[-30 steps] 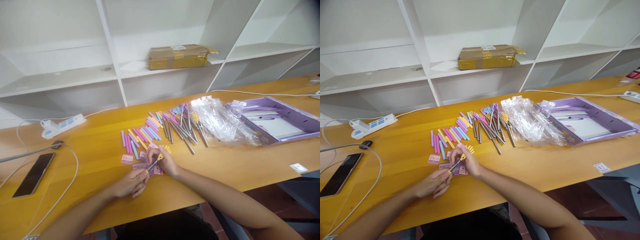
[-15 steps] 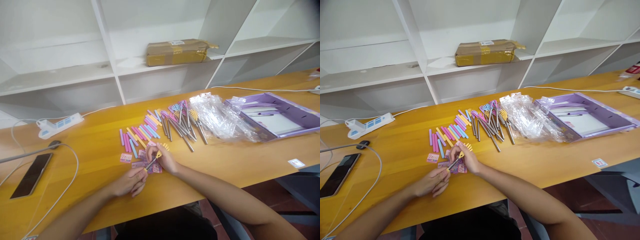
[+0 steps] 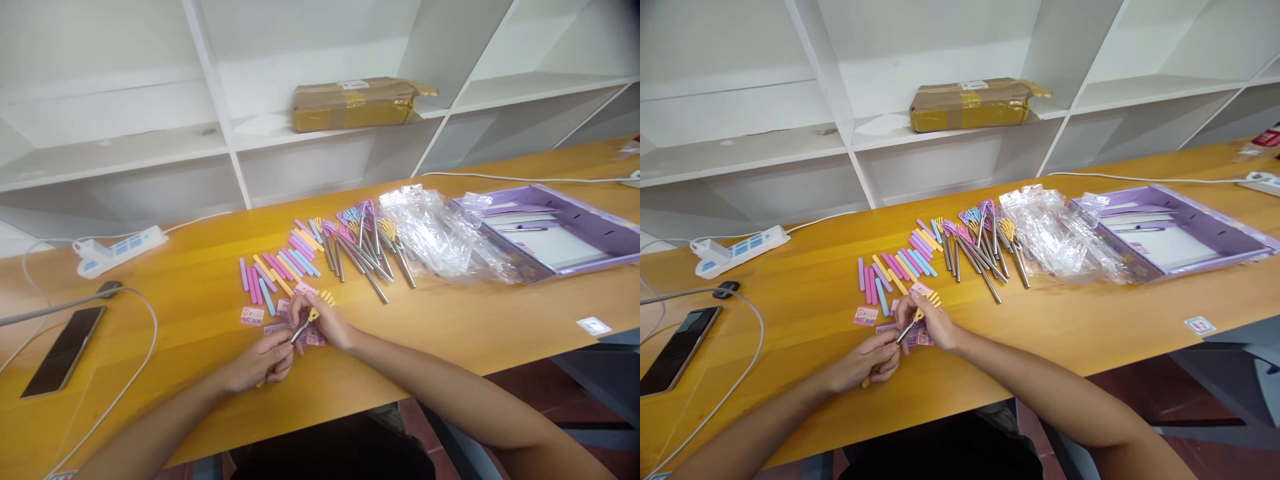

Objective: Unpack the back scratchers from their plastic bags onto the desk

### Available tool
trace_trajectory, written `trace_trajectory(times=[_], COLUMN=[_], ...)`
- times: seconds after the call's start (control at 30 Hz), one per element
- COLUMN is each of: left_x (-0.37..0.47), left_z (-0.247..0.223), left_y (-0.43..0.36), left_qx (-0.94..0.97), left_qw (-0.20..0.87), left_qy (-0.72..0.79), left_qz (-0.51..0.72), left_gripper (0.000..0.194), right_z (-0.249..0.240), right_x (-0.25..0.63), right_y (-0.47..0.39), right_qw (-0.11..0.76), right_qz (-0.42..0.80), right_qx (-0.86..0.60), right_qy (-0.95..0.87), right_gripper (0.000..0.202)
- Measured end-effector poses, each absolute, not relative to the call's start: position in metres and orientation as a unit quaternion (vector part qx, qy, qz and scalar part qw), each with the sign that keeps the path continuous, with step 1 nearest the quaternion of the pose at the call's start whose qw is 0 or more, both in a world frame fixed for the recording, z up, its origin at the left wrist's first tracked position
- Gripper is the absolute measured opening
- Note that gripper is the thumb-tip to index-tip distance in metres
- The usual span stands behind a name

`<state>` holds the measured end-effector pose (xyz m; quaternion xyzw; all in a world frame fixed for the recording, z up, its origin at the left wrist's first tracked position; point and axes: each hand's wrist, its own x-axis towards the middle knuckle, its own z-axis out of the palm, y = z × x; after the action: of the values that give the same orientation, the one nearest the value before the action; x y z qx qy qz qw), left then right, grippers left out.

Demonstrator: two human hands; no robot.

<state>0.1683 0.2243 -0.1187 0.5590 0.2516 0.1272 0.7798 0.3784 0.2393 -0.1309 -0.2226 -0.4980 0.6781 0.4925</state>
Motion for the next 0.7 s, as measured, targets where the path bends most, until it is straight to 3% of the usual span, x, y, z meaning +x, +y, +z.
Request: trace_trajectory(times=[0.17, 0.7], left_x=[0.168, 0.153], left_z=[-0.117, -0.100], left_y=[0.225, 0.242], left_qx=[0.549, 0.617], left_qw=[0.790, 0.739], left_qy=[0.255, 0.271], left_qz=[0.097, 0.029], left_gripper=[0.045, 0.042], right_z=[-0.123, -0.117], right_x=[0.379, 0.387], right_y=[0.238, 0.251], right_qw=[0.519, 0.623], right_qz=[0.611, 0.592], right_qx=[-0.257, -0.263], right_qy=[-0.540, -0.438], right_gripper=[0.070, 0.054])
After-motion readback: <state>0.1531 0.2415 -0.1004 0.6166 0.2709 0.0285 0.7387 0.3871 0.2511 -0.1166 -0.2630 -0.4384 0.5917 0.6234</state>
